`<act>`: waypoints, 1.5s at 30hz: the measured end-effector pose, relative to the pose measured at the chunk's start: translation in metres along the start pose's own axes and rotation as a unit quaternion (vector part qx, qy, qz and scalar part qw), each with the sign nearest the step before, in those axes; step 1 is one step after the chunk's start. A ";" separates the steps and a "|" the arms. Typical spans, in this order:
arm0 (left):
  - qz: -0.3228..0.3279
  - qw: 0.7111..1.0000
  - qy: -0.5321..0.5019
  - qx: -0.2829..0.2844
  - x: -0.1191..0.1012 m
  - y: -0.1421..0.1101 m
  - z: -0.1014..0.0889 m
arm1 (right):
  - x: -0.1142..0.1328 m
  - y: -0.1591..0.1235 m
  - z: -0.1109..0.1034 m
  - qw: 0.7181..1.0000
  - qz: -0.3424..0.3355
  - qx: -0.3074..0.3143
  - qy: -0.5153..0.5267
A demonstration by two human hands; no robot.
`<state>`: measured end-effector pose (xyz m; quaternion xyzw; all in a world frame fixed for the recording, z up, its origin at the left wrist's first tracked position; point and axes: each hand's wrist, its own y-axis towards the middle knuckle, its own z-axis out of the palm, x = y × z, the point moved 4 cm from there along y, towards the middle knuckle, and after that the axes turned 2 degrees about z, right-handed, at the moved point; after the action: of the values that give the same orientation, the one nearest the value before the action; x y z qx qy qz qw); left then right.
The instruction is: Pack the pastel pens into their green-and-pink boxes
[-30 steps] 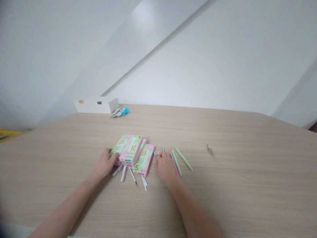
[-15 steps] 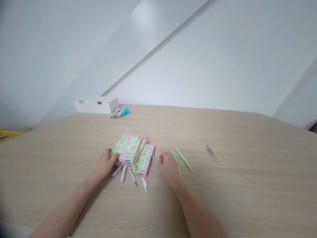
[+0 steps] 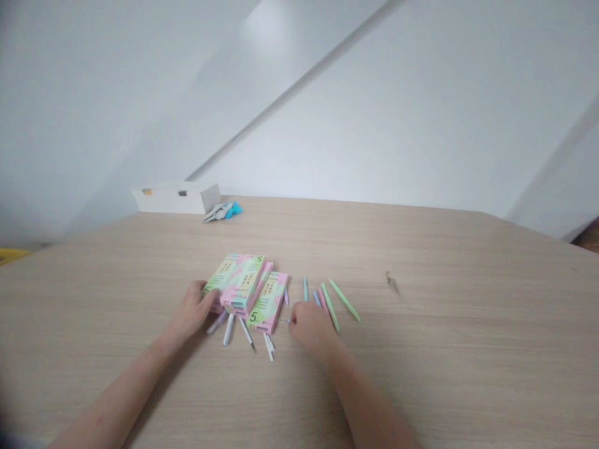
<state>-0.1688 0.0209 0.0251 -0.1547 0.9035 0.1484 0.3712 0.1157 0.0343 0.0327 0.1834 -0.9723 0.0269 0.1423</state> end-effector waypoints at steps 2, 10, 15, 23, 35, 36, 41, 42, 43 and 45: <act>0.004 1.000 0.013 -0.001 0.000 0.000 0.000 | 0.004 0.000 0.002 1.000 0.005 -0.003 -0.006; 0.000 0.999 0.053 0.000 -0.001 0.001 -0.001 | 0.007 0.003 -0.005 0.997 0.018 -0.078 0.020; 0.001 0.999 0.052 0.006 -0.002 0.001 0.000 | -0.010 0.009 -0.008 0.991 0.061 -0.115 -0.001; 0.006 0.998 0.059 0.000 -0.003 0.000 -0.001 | -0.011 0.009 -0.002 0.993 0.038 -0.100 -0.053; 0.007 0.998 0.057 0.001 -0.001 0.002 0.000 | -0.005 0.002 -0.007 0.992 0.054 -0.082 -0.079; 0.005 0.998 0.056 0.003 -0.001 0.002 -0.001 | -0.004 0.002 -0.007 0.992 0.057 -0.078 -0.081; -0.002 0.998 0.068 0.004 -0.003 0.001 -0.002 | -0.004 0.001 -0.007 0.993 0.057 -0.071 -0.081; -0.002 0.997 0.071 0.002 -0.003 0.000 -0.002 | -0.005 0.002 -0.006 0.993 0.057 -0.074 -0.077; -0.002 0.997 0.073 0.000 -0.004 0.000 -0.002 | -0.005 0.001 -0.006 0.992 0.058 -0.079 -0.074; -0.004 0.997 0.072 0.002 -0.004 -0.001 -0.002 | -0.005 0.001 -0.006 0.992 0.059 -0.083 -0.067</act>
<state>-0.1670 0.0200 0.0298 -0.1683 0.9275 0.1336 0.3058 0.1215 0.0381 0.0374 0.1143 -0.9877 -0.0579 0.0893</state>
